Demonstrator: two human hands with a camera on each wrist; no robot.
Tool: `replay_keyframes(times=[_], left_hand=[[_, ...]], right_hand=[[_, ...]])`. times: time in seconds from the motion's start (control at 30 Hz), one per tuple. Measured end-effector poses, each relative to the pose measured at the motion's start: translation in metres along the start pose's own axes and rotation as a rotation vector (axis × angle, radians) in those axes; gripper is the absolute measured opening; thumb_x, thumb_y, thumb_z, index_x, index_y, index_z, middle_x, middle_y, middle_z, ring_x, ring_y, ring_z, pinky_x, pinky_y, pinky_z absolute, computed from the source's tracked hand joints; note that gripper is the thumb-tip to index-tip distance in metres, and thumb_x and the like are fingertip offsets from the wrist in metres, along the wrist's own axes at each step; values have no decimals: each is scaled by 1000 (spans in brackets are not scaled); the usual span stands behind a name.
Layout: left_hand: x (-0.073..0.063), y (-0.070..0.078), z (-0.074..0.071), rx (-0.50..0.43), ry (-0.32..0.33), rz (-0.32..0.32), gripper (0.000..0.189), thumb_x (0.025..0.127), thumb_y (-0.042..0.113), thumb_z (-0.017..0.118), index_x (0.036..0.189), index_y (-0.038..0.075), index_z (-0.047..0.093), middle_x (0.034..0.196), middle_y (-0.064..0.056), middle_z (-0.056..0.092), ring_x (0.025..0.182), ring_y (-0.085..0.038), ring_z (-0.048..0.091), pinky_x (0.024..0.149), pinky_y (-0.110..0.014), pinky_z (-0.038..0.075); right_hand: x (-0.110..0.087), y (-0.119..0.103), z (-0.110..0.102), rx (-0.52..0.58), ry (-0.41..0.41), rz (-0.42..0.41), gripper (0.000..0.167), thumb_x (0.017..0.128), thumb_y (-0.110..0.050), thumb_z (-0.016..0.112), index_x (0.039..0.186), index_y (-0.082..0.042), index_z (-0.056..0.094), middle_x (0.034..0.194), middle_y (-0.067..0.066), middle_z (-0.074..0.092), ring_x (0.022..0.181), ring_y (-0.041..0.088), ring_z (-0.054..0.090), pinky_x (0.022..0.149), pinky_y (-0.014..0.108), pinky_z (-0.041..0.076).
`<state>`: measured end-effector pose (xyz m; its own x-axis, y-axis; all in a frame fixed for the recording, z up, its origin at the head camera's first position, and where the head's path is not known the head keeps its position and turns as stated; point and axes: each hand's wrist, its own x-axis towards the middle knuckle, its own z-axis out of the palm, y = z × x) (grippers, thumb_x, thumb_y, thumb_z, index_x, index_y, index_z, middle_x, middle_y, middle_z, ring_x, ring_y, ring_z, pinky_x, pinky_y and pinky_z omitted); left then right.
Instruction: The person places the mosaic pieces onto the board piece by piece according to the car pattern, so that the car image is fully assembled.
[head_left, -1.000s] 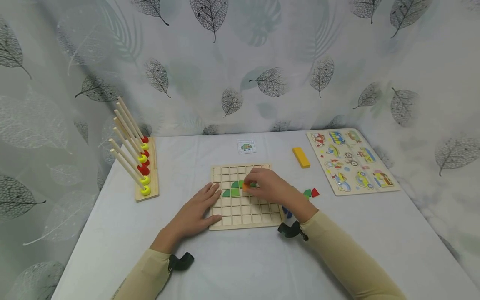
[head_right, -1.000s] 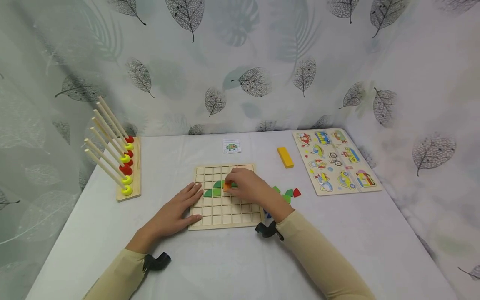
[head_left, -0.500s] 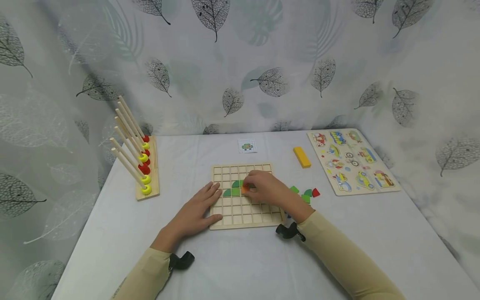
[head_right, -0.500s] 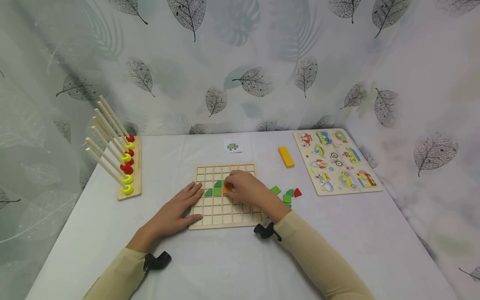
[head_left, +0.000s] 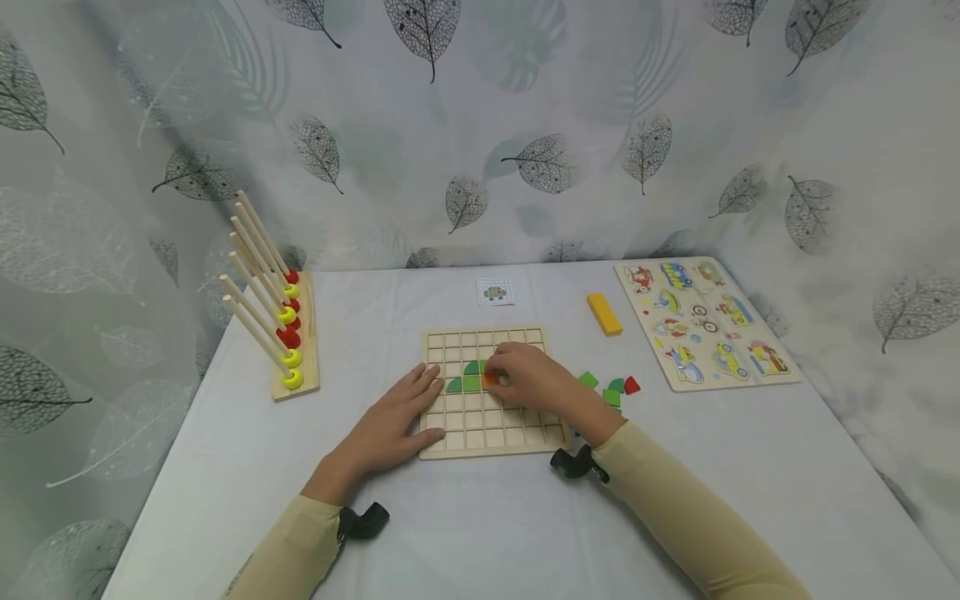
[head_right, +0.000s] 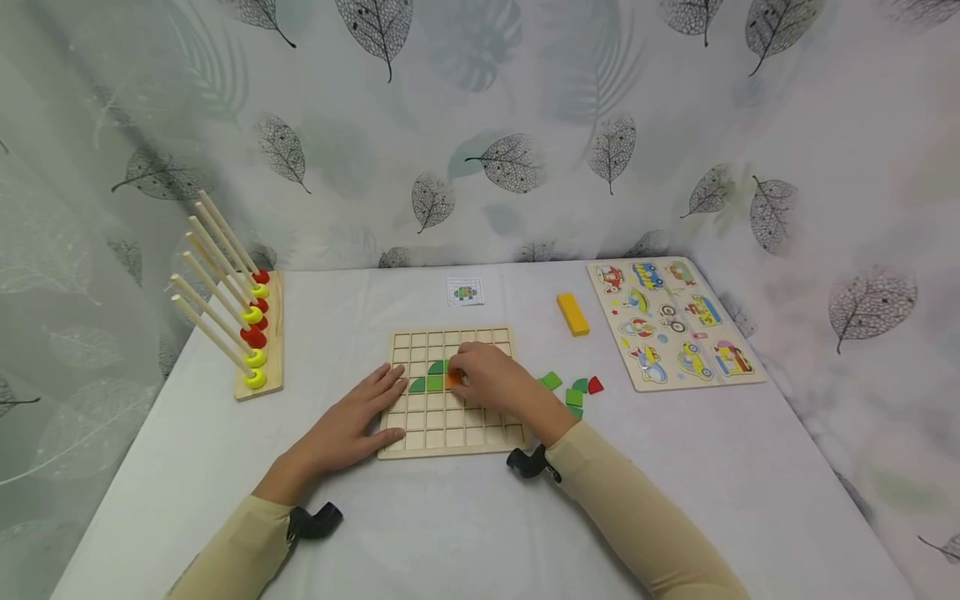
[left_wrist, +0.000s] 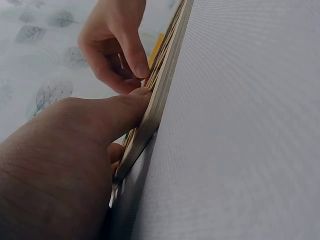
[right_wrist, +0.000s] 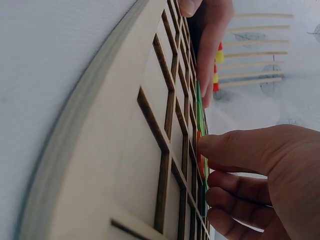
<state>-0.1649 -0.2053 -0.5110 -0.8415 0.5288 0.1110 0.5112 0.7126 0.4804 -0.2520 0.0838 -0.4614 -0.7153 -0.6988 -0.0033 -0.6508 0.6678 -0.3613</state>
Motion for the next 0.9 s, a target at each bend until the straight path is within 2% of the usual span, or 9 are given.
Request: replay_keyframes(times=[0.27, 0.57, 0.9], left_hand=[[0, -1, -1, -12, 5, -1, 84, 104, 52, 68, 168, 7, 39, 178, -7, 26, 166, -29, 13, 128, -57, 27], [-1, -2, 0, -15, 4, -6, 84, 104, 53, 68, 169, 8, 38, 178, -6, 26, 166, -29, 13, 128, -57, 27], [0, -1, 1, -18, 4, 6, 84, 104, 52, 68, 169, 7, 38, 178, -7, 25, 166, -30, 13, 128, -57, 27]], right_hand=[[3, 2, 4, 8, 5, -8, 17, 96, -20, 86, 112, -14, 83, 100, -7, 69, 89, 11, 60, 82, 29, 55], [4, 2, 6, 13, 2, -17, 18, 96, -20, 87, 112, -12, 83, 100, -6, 70, 90, 12, 61, 84, 31, 56], [-8, 9, 0, 52, 34, 37, 16, 98, -15, 82, 114, -13, 83, 105, -6, 71, 93, 12, 62, 85, 34, 56]])
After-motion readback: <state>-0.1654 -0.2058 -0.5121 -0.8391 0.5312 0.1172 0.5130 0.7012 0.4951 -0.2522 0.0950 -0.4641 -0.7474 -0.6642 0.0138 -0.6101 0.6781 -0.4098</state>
